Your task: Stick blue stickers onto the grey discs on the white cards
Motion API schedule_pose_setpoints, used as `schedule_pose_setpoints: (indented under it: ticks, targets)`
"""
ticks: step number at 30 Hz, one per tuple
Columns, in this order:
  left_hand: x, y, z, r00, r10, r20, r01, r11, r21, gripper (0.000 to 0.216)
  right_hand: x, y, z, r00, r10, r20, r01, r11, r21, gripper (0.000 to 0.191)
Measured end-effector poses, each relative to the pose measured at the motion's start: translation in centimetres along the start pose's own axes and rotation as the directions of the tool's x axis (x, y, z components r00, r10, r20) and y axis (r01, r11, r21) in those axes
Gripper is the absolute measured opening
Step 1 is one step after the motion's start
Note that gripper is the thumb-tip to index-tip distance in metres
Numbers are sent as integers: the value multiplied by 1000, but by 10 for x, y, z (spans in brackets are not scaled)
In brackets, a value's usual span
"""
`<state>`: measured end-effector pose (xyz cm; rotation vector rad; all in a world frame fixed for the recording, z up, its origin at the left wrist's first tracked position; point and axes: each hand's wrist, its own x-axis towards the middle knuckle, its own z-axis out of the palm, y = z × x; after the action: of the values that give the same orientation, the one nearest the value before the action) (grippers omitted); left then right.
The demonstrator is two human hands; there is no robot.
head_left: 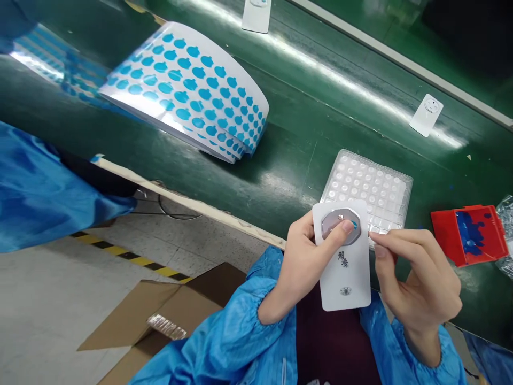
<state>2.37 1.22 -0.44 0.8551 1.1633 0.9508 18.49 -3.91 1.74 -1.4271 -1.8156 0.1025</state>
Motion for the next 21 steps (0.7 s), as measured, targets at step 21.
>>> schedule_pose_setpoints:
  ticks: [21]
  targets:
    - [-3,-20,-31,474,829,296,-879,425,218,37,8,-45,20,675,614,409,-683,308,663,20]
